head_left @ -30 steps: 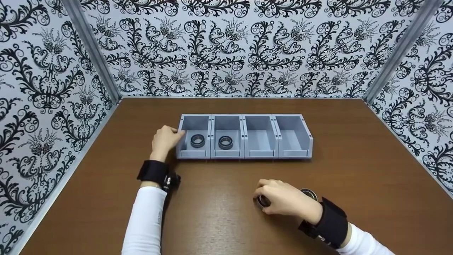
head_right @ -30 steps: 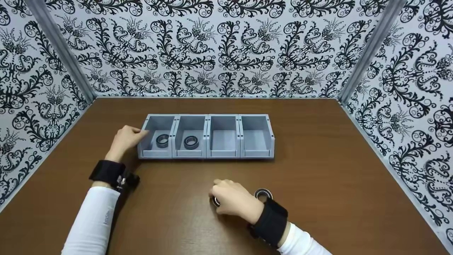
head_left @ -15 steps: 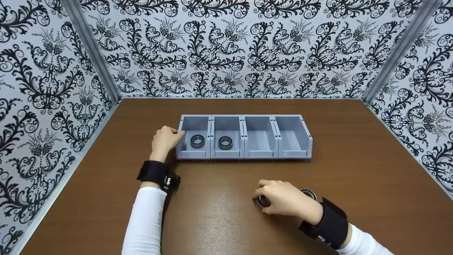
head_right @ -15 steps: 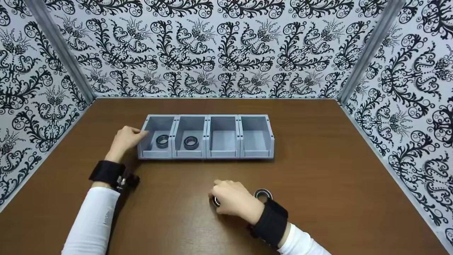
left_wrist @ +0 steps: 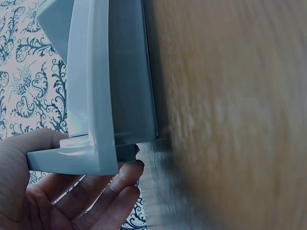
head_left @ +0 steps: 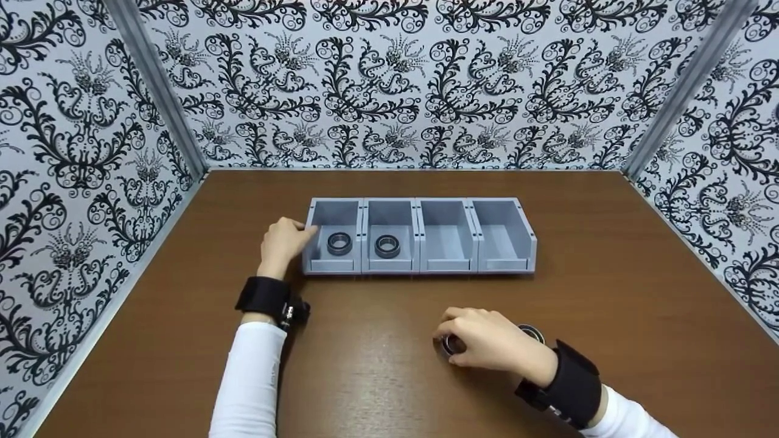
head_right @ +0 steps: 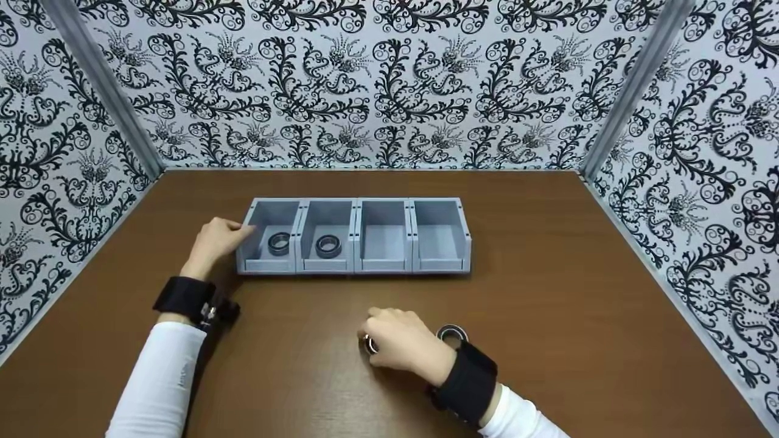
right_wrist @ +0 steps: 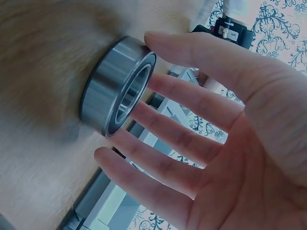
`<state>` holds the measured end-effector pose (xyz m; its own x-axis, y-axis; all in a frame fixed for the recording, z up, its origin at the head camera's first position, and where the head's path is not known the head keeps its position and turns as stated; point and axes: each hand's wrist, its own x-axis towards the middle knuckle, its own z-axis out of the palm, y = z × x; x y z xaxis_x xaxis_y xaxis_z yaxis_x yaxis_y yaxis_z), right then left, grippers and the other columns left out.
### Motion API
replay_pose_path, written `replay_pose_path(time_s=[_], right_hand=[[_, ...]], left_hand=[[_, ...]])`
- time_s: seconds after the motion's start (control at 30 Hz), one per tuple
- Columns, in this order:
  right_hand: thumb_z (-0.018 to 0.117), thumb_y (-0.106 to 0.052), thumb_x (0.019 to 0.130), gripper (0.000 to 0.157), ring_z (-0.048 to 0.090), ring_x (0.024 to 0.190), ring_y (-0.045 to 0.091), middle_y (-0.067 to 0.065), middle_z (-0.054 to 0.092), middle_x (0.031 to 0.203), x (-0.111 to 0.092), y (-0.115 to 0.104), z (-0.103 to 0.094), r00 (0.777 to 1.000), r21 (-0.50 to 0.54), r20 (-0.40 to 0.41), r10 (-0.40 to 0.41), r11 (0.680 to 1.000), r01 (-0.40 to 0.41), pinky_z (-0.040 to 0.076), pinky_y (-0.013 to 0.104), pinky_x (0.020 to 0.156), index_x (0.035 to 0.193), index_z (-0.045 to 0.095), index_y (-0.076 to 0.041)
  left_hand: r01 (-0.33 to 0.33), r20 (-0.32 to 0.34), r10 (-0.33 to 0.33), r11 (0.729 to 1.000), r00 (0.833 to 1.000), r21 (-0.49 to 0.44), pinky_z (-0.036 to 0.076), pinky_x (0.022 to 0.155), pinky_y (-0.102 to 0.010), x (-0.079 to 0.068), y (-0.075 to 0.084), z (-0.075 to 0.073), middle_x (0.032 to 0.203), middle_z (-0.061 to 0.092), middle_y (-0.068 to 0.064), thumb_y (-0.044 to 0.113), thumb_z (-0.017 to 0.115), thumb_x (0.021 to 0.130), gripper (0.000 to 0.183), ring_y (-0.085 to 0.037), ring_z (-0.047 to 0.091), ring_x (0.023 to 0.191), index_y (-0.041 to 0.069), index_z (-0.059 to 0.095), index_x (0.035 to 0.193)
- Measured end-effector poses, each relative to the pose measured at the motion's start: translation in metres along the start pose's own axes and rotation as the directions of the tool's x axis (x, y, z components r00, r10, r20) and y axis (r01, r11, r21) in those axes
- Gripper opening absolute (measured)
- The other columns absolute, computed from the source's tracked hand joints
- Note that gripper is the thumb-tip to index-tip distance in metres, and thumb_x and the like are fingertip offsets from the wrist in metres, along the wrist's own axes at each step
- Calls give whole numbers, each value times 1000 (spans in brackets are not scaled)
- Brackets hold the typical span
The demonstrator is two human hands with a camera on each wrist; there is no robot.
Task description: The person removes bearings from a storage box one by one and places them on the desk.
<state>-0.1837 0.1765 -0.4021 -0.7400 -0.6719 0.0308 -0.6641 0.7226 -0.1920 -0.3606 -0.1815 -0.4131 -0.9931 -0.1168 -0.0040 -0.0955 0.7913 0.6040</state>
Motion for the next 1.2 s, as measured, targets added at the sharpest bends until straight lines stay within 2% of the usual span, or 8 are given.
replay_pose_path(time_s=[0.17,0.33,0.67,0.77,1.0,1.2], right_hand=[[83,-17,78,30,71,89,21,0,71,107,-2,0,-4,1000,24,-10,14,1000,-14,54,33,64,107,78,-20],[80,-18,80,27,73,93,22,-1,71,108,-4,3,-6,999,15,-39,38,999,-37,56,36,66,106,78,-22],[77,-21,87,27,72,92,19,1,72,114,-11,13,-13,989,22,-130,74,997,-71,57,35,70,113,77,-15],[77,-22,89,28,73,95,21,2,72,116,-13,17,-15,982,20,-162,94,996,-92,59,39,73,116,77,-14],[75,-25,92,29,72,105,26,3,72,119,-16,25,-14,955,30,-240,174,985,-171,59,47,84,118,76,-13],[76,-24,91,30,70,114,30,6,72,122,-19,34,-13,908,66,-337,248,968,-240,57,52,91,118,75,-13]], left_hand=[[-31,-17,31,1000,999,0,53,99,-58,-2,0,0,136,67,-23,43,61,96,46,-48,65,121,9,75,123],[-32,-23,32,999,999,2,53,97,-58,-2,0,0,135,67,-23,43,62,96,45,-48,65,120,9,76,121],[-29,-15,29,1000,999,-1,53,98,-58,-2,0,1,135,67,-23,44,61,96,46,-48,65,120,9,75,123],[-24,-13,24,1000,1000,-2,53,99,-58,-1,-1,1,136,67,-23,44,61,96,47,-48,65,121,8,74,125],[-17,-6,17,1000,1000,-11,54,97,-56,1,-3,1,137,67,-21,45,61,96,47,-46,66,120,10,75,124],[-31,-23,31,999,999,-20,55,92,-55,4,-6,4,132,70,-19,47,63,95,46,-45,68,114,12,77,120]])
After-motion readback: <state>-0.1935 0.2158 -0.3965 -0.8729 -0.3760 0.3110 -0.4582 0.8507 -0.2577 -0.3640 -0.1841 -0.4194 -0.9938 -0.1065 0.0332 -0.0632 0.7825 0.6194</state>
